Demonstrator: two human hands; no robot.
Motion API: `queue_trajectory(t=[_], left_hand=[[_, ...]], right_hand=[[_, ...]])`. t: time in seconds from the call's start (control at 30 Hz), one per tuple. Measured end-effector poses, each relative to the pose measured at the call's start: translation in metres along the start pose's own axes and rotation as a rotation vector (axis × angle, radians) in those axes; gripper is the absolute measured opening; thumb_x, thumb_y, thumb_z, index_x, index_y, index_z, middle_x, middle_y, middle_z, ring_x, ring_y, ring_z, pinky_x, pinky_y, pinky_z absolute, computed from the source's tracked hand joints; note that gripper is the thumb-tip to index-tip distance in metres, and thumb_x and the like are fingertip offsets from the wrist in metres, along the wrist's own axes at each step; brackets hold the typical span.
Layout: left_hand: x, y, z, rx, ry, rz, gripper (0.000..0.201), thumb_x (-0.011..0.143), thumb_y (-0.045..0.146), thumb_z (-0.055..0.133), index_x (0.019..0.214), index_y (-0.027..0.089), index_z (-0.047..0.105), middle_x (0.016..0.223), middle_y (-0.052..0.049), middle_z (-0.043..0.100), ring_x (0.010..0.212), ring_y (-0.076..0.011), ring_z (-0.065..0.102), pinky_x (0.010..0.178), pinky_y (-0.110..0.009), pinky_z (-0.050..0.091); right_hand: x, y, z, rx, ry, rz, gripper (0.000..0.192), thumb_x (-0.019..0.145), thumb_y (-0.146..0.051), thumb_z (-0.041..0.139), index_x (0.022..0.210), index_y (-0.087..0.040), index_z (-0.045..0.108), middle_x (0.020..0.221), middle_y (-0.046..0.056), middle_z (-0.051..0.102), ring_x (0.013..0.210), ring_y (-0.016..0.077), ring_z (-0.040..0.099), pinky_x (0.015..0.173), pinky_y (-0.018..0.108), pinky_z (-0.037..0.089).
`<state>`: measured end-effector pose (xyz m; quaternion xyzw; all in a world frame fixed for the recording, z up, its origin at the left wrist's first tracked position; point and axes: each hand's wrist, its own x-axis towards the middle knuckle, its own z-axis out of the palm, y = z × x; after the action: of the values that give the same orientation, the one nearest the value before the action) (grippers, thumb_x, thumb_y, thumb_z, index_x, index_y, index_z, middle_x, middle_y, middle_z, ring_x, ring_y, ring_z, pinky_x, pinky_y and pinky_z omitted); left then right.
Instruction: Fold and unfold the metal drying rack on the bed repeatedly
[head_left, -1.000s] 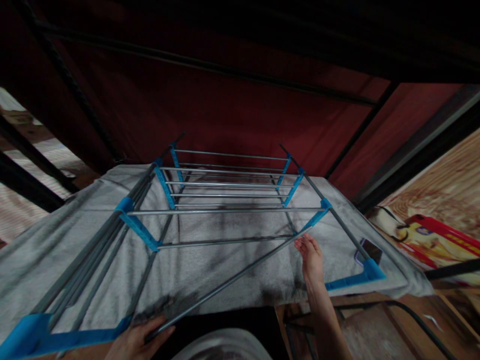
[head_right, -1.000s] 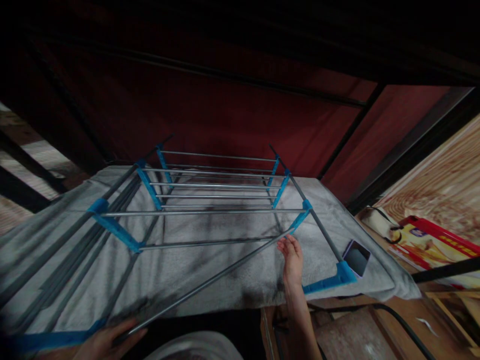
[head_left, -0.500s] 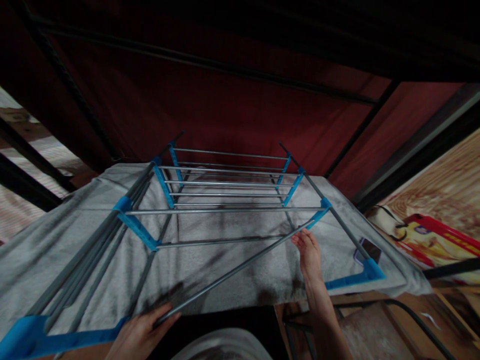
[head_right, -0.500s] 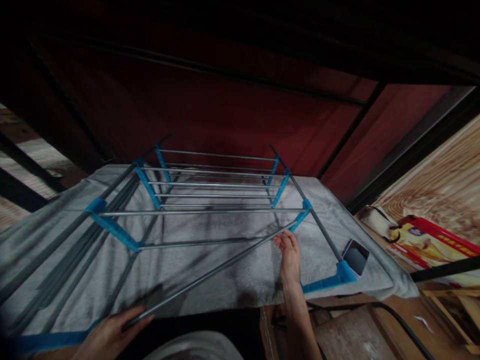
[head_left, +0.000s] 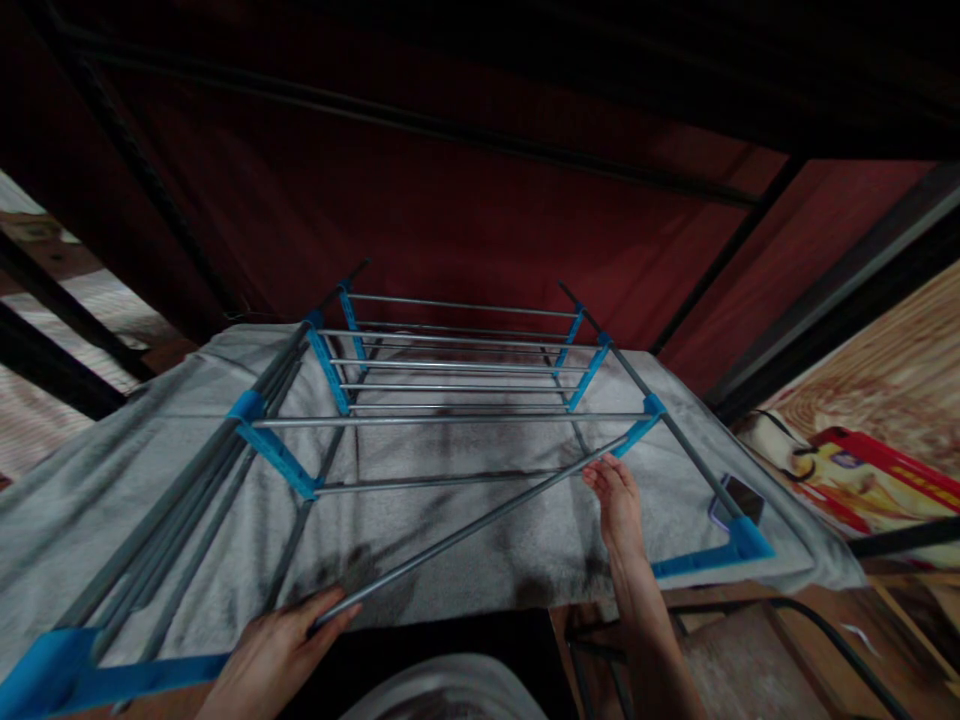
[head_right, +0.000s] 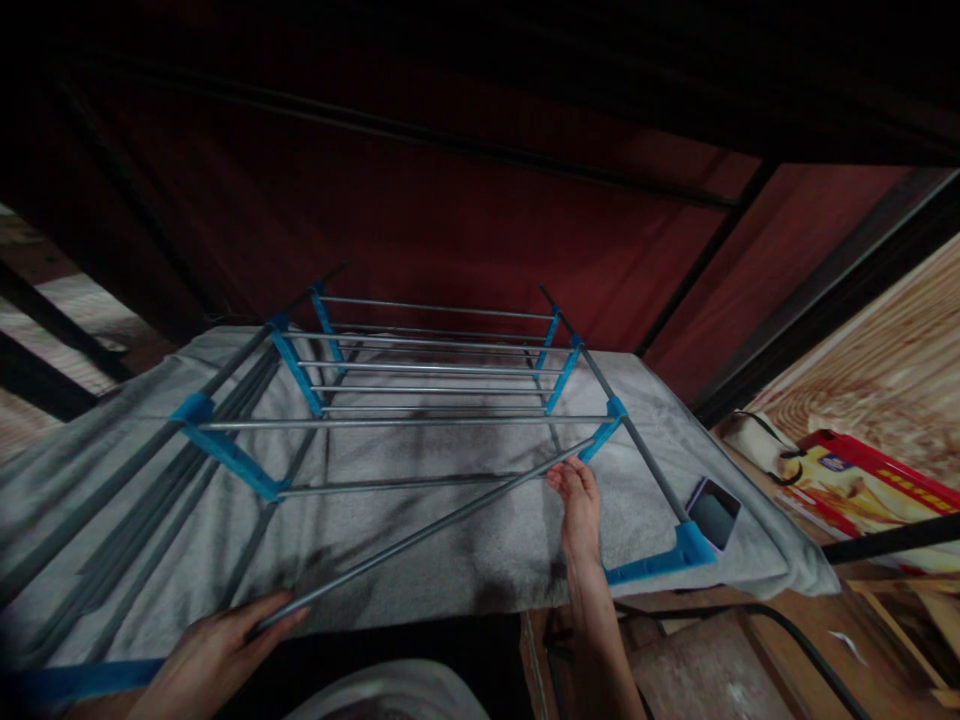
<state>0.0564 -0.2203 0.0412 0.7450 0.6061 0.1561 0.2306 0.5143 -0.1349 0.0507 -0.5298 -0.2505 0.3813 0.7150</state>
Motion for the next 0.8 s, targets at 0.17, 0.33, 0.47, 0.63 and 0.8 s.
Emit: queue_trajectory(t=[0.17,0.33,0.47,0.63,0.8], left_hand=[[-0.001,0.0,-0.007,0.098,0.019,0.036,0.027,0.09,0.043,0.05,0.093,0.03,0.073,0.081,0.002,0.076,0.072,-0.0186,0.073,0.061,-0.021,0.053],[-0.001,-0.003,-0.008,0.202,0.062,0.093,0.031,0.093,0.04,0.042,0.093,0.027,0.071,0.072,0.0,0.074,0.068,-0.0199,0.072,0.06,-0.024,0.051],[0.006,-0.003,-0.01,0.243,0.088,0.113,0.032,0.093,0.042,0.041,0.095,0.027,0.07,0.076,-0.001,0.075,0.07,-0.0201,0.072,0.061,-0.025,0.051],[0.015,0.006,-0.015,0.248,0.123,0.079,0.035,0.092,0.045,0.04,0.097,0.027,0.07,0.085,-0.002,0.076,0.075,-0.0198,0.072,0.064,-0.025,0.05],[0.011,0.029,-0.021,0.288,0.099,0.058,0.029,0.094,0.035,0.041,0.098,0.025,0.068,0.092,-0.003,0.075,0.083,-0.0193,0.071,0.071,-0.025,0.048]], right_hand=[[-0.003,0.006,-0.004,-0.137,0.031,-0.091,0.044,0.073,-0.046,0.068,0.108,-0.02,0.06,0.091,0.001,0.066,0.077,0.0156,0.062,0.077,0.031,0.05],[-0.013,0.005,-0.004,-0.56,0.081,-0.463,0.034,0.085,-0.04,0.055,0.113,-0.021,0.059,0.105,0.006,0.063,0.097,0.0208,0.058,0.091,0.039,0.045],[-0.033,-0.005,0.014,-0.864,-0.09,-0.741,0.032,0.093,-0.028,0.042,0.119,-0.021,0.058,0.115,0.01,0.058,0.113,0.0239,0.052,0.099,0.047,0.041],[-0.065,-0.007,0.053,-0.988,-0.476,-0.916,0.04,0.094,-0.015,0.037,0.129,-0.024,0.054,0.119,0.009,0.059,0.113,0.0223,0.053,0.098,0.044,0.045],[-0.109,0.003,0.092,-1.064,-0.947,-1.019,0.045,0.094,-0.011,0.04,0.136,-0.024,0.048,0.121,0.007,0.06,0.112,0.0218,0.054,0.104,0.045,0.041]])
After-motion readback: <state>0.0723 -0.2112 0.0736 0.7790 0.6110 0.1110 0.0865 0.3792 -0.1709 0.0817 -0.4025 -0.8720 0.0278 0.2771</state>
